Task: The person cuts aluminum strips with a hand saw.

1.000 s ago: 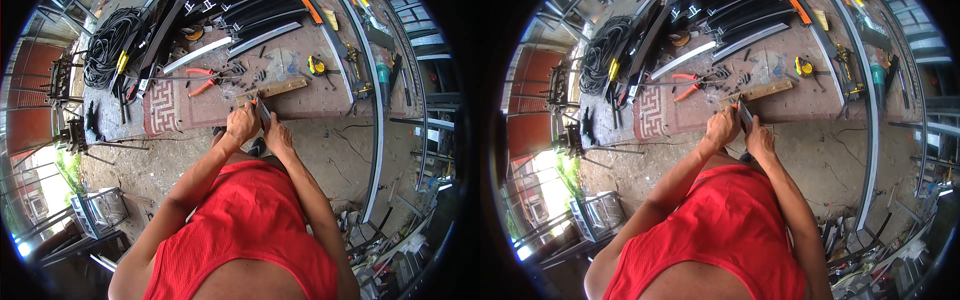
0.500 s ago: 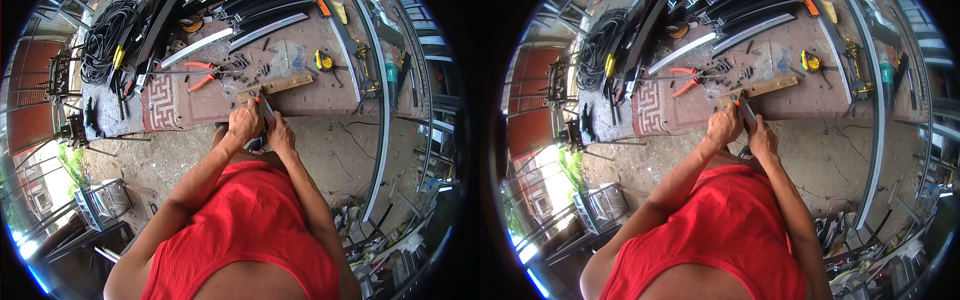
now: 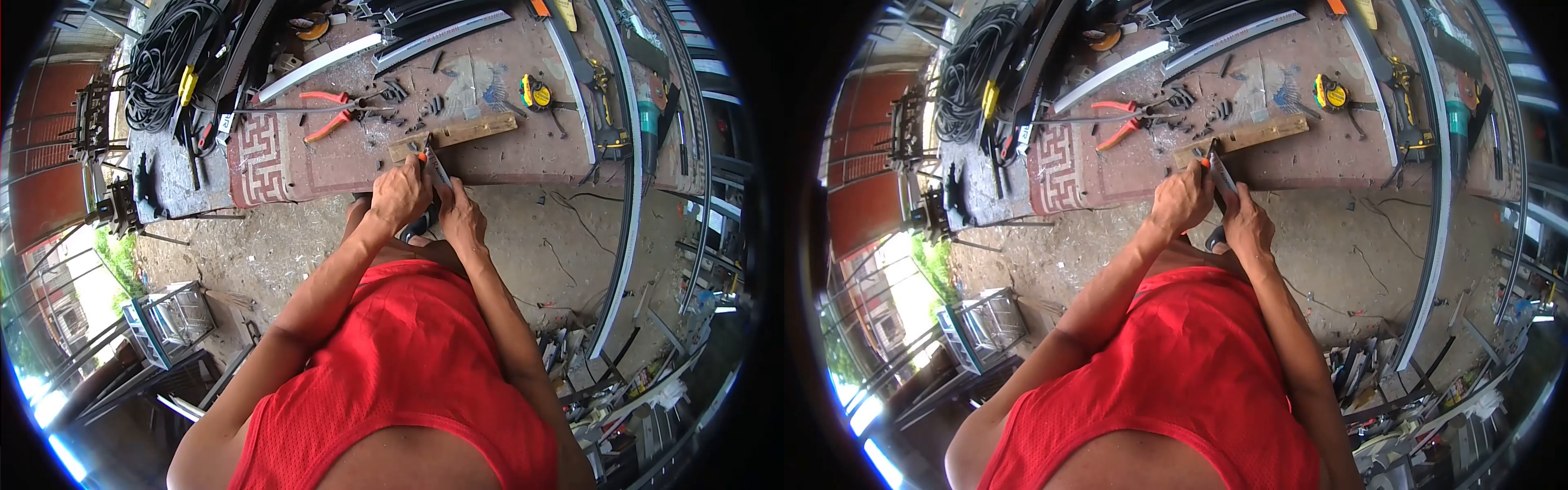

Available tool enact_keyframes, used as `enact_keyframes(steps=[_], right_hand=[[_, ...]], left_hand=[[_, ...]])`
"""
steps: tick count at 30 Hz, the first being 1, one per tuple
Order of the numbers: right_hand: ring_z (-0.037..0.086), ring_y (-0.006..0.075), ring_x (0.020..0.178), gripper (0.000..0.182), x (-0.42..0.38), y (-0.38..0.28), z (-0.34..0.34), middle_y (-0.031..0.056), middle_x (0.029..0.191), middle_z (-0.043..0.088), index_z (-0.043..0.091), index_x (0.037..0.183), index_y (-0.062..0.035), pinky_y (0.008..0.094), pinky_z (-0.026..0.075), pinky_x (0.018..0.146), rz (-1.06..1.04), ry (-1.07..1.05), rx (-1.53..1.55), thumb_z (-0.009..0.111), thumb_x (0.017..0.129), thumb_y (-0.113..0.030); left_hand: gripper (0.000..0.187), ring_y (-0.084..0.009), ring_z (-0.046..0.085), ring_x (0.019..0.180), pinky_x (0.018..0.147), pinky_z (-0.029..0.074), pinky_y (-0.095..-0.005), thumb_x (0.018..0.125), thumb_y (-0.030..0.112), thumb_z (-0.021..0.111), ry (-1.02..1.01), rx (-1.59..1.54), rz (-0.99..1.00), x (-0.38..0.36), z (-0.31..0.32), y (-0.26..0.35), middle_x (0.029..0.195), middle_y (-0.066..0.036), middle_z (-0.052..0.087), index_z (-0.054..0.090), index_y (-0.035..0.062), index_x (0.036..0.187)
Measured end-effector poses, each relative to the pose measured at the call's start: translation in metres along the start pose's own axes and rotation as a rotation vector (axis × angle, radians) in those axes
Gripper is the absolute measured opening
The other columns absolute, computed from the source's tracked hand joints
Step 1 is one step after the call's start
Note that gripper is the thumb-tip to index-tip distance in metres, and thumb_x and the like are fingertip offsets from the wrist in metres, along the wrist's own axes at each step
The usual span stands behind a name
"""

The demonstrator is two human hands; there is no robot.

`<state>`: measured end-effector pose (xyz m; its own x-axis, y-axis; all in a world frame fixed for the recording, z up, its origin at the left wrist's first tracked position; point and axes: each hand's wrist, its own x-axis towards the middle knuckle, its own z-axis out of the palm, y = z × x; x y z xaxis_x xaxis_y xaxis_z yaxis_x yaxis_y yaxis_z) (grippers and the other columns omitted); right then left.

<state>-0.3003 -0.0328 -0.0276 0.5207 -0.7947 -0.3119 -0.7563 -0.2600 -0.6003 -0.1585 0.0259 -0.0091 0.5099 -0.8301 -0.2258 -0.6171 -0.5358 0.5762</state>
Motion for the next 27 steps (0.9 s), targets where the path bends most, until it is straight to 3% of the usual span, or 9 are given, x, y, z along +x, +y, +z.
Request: enact_keyframes(steps=[9,15,18,19,23,24,26,27], right_hand=[[0.067,0.0497,0.087,0.026,-0.002,-0.003,0.002,0.0256,0.09,0.071,0.058,0.117,-0.0139,0.0563,0.052,0.071,0.007,0.054,0.028,0.05,0.103,-0.034],[0.066,0.0498,0.094,0.033,0.001,0.002,0.0,0.026,0.1,0.07,0.056,0.126,-0.016,0.0562,0.052,0.077,0.033,-0.022,0.013,0.044,0.104,-0.039],[0.065,0.0497,0.099,0.036,0.004,0.0,-0.002,0.0271,0.105,0.069,0.053,0.131,-0.0177,0.0559,0.051,0.081,0.058,-0.028,-0.015,0.042,0.105,-0.04],[0.064,0.05,0.1,0.037,-0.004,0.001,-0.005,0.027,0.106,0.069,0.054,0.131,-0.017,0.0557,0.051,0.082,0.079,-0.062,-0.013,0.043,0.105,-0.04],[0.062,0.0505,0.105,0.041,-0.005,0.009,-0.024,0.0281,0.11,0.068,0.057,0.13,-0.0124,0.0544,0.05,0.089,0.056,-0.082,0.139,0.046,0.103,-0.042],[0.062,0.0505,0.107,0.043,0.001,0.013,-0.034,0.0287,0.111,0.068,0.057,0.131,-0.0108,0.0539,0.049,0.091,0.003,-0.076,0.197,0.047,0.103,-0.043],[0.059,0.0477,0.117,0.051,-0.002,-0.001,-0.075,0.0301,0.121,0.063,0.053,0.136,-0.0008,0.0485,0.047,0.097,0.023,0.134,0.25,0.045,0.105,-0.042],[0.064,0.0397,0.111,0.05,0.005,0.004,-0.103,0.025,0.12,0.066,0.053,0.135,-0.0015,0.045,0.049,0.095,-0.005,0.203,0.324,0.043,0.107,-0.041]], left_hand=[[0.027,-0.0439,0.067,0.072,0.068,0.055,-0.0517,0.097,0.026,0.053,-0.015,0.009,-0.007,0.007,0.004,0.0,0.075,-0.025,0.067,0.051,-0.0015,0.098],[0.029,-0.042,0.07,0.073,0.071,0.057,-0.0482,0.095,0.025,0.05,-0.066,0.03,-0.027,-0.019,-0.001,0.006,0.077,-0.027,0.069,0.052,-0.0036,0.098],[0.03,-0.0425,0.07,0.073,0.072,0.057,-0.0485,0.094,0.026,0.051,-0.213,0.211,0.106,-0.031,0.028,-0.042,0.076,-0.028,0.068,0.052,-0.0038,0.098],[0.027,-0.0435,0.069,0.069,0.067,0.056,-0.0505,0.095,0.024,0.051,-0.171,0.141,-0.015,-0.042,0.006,-0.023,0.072,-0.028,0.066,0.052,-0.003,0.096],[0.02,-0.0461,0.065,0.061,0.056,0.051,-0.0554,0.096,0.019,0.054,0.056,0.042,-0.054,-0.054,-0.072,0.011,0.065,-0.028,0.062,0.048,0.0001,0.094],[0.018,-0.0463,0.064,0.061,0.057,0.051,-0.0559,0.095,0.017,0.055,0.122,0.01,0.017,-0.049,-0.076,0.002,0.065,-0.028,0.062,0.047,0.0003,0.094],[0.017,-0.0465,0.064,0.063,0.057,0.049,-0.0571,0.094,0.013,0.057,0.257,-0.037,0.168,-0.038,-0.082,-0.017,0.066,-0.028,0.062,0.046,0.0008,0.094],[0.023,-0.0383,0.064,0.055,0.052,0.048,-0.0516,0.091,0.013,0.064,0.329,-0.284,0.136,-0.033,-0.085,-0.02,0.064,-0.022,0.061,0.047,-0.0008,0.095]])
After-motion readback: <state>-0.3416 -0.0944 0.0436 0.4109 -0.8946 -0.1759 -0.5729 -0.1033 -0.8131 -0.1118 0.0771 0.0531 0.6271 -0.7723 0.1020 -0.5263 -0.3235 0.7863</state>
